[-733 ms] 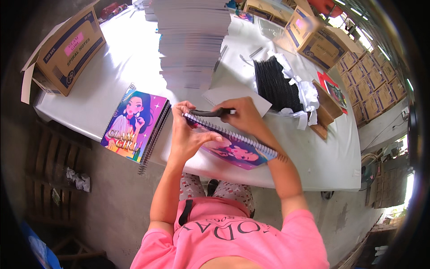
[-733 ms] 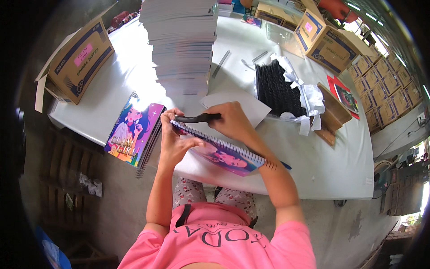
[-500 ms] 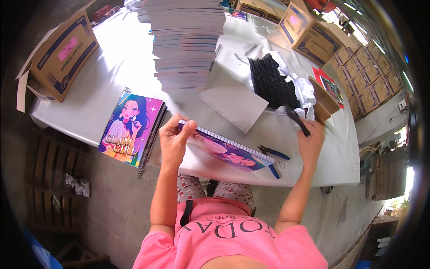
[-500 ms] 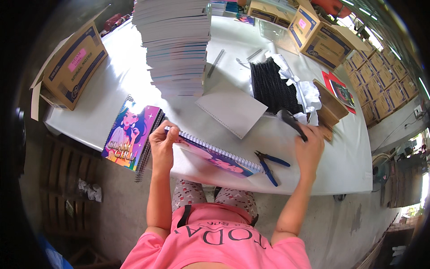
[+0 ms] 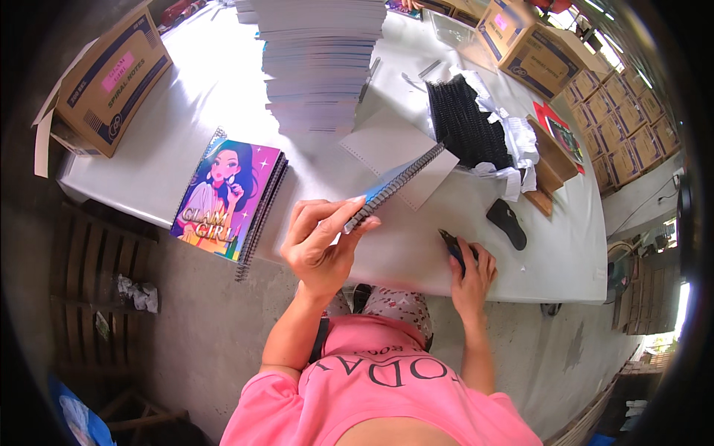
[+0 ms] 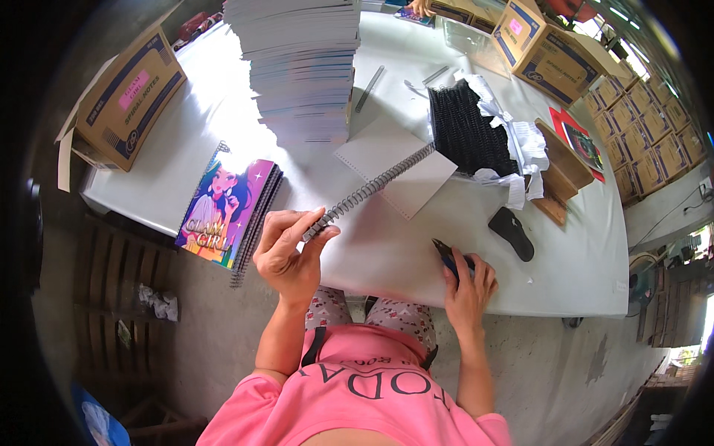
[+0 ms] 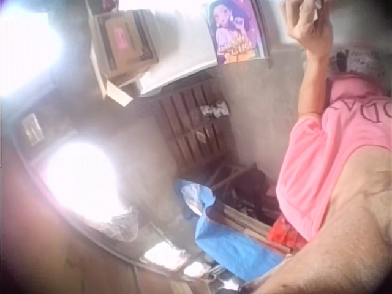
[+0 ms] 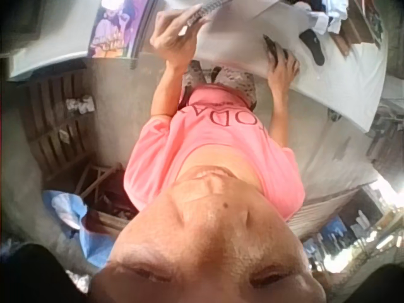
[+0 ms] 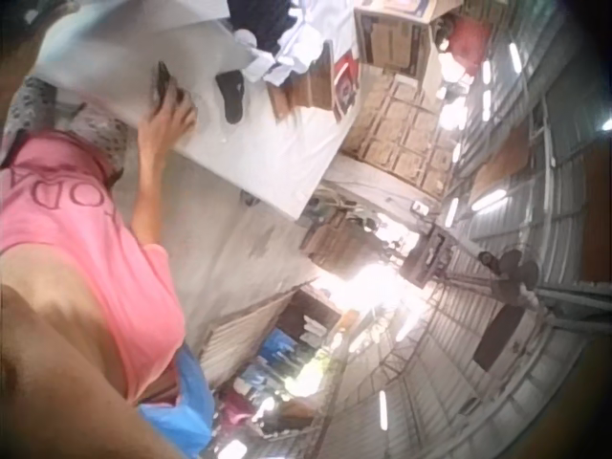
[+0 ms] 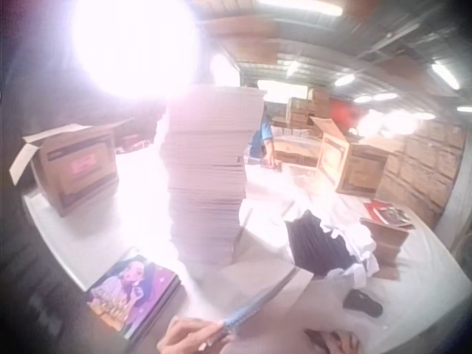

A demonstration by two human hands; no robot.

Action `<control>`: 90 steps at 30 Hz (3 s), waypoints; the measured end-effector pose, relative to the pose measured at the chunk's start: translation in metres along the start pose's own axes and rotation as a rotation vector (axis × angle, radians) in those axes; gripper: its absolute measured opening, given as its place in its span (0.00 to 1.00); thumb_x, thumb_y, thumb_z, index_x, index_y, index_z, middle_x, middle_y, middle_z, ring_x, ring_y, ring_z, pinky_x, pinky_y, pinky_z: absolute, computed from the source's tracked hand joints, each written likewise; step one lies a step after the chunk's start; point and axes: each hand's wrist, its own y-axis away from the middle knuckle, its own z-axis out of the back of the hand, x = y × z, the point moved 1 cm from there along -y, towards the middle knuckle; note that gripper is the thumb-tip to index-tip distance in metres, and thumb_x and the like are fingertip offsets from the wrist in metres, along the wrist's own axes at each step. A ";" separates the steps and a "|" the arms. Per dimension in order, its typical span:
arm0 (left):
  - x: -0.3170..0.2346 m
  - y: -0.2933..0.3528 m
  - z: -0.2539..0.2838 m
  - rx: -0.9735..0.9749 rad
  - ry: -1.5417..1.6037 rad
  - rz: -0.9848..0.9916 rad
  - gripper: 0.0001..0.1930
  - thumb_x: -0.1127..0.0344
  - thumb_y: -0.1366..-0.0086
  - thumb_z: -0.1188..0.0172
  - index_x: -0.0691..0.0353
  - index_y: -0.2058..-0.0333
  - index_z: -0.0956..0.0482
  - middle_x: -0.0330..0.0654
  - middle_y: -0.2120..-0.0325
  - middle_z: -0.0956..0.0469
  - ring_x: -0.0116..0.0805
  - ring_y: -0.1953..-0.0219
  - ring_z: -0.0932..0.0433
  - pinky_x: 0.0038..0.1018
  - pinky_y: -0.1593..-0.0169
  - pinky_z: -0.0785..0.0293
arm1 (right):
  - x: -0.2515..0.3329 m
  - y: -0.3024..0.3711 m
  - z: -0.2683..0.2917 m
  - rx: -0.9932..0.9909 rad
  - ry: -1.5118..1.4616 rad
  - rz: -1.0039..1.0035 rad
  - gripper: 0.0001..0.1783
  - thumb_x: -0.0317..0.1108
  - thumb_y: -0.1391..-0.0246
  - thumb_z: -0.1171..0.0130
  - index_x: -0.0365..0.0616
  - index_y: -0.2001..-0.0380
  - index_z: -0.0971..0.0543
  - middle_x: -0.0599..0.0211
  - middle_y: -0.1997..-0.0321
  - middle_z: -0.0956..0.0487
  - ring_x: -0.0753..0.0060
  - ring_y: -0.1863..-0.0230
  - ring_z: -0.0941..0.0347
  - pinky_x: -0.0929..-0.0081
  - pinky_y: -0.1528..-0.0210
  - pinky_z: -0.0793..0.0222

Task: The person assembles spiral-bound notebooks by inserting metal coils into pre-punched holes, using a black rubber mallet to tap the coils into place and pliers to trim excess coil ends. Finished notebooks are stacked on the table.

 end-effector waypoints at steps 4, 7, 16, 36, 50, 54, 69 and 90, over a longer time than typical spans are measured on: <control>-0.002 0.001 -0.003 -0.021 -0.076 -0.075 0.19 0.76 0.63 0.28 0.60 0.67 0.17 0.38 0.75 0.24 0.32 0.71 0.26 0.23 0.70 0.30 | 0.083 -0.016 0.044 -0.022 -0.489 0.083 0.19 0.41 0.46 0.46 0.58 0.50 0.25 0.56 0.52 0.34 0.56 0.51 0.40 0.58 0.46 0.48; -0.004 0.003 0.000 -0.034 -0.113 -0.105 0.20 0.76 0.64 0.28 0.60 0.66 0.17 0.37 0.75 0.24 0.33 0.70 0.26 0.25 0.68 0.28 | 0.127 -0.029 0.075 -0.046 -0.380 0.380 0.20 0.41 0.48 0.43 0.61 0.50 0.25 0.58 0.52 0.34 0.57 0.51 0.40 0.60 0.48 0.46; -0.006 0.003 -0.001 -0.054 -0.122 -0.202 0.21 0.80 0.66 0.30 0.62 0.67 0.17 0.37 0.75 0.24 0.34 0.70 0.26 0.25 0.69 0.27 | 0.130 -0.033 0.069 0.037 -0.385 0.417 0.22 0.41 0.46 0.44 0.59 0.46 0.28 0.62 0.54 0.31 0.65 0.56 0.35 0.66 0.53 0.40; -0.026 -0.008 0.058 -0.266 0.509 0.445 0.19 0.70 0.36 0.46 0.69 0.48 0.33 0.42 0.62 0.23 0.20 0.65 0.29 0.19 0.58 0.34 | 0.048 -0.040 0.048 -0.262 -0.163 0.275 0.38 0.51 0.45 0.48 0.48 0.37 0.46 0.53 0.33 0.48 0.49 0.33 0.54 0.52 0.36 0.58; 0.038 -0.046 0.199 -0.480 -0.243 0.453 0.31 0.43 0.35 0.58 0.62 0.42 0.39 0.49 0.48 0.31 0.40 0.40 0.39 0.41 0.37 0.51 | 0.270 -0.169 -0.036 0.538 -1.632 -0.055 0.40 0.28 0.48 0.43 0.45 0.37 0.53 0.57 0.59 0.23 0.75 0.67 0.24 0.80 0.74 0.24; 0.122 0.005 0.190 -0.476 -0.048 0.733 0.32 0.45 0.32 0.65 0.70 0.47 0.34 0.54 0.52 0.30 0.41 0.47 0.33 0.34 0.43 0.39 | 0.274 -0.161 -0.103 0.626 -0.912 -0.013 0.47 0.30 0.53 0.39 0.43 0.36 0.56 0.56 0.72 0.21 0.72 0.84 0.25 0.75 0.83 0.27; 0.146 -0.004 0.177 -0.781 -0.026 0.783 0.13 0.64 0.41 0.41 0.70 0.76 0.22 0.38 0.80 0.24 0.23 0.76 0.30 0.19 0.68 0.34 | 0.270 -0.165 -0.105 0.663 -0.668 0.002 0.36 0.43 0.53 0.41 0.36 0.43 0.40 0.54 0.77 0.22 0.59 0.80 0.24 0.65 0.73 0.25; -0.038 -0.102 0.032 0.357 -0.138 -0.114 0.29 0.64 0.55 0.30 0.63 0.53 0.28 0.49 0.54 0.29 0.45 0.52 0.29 0.32 0.49 0.33 | 0.067 -0.150 0.025 0.054 0.048 0.539 0.22 0.21 0.64 0.42 0.51 0.60 0.23 0.70 0.67 0.23 0.65 0.57 0.27 0.51 0.42 0.48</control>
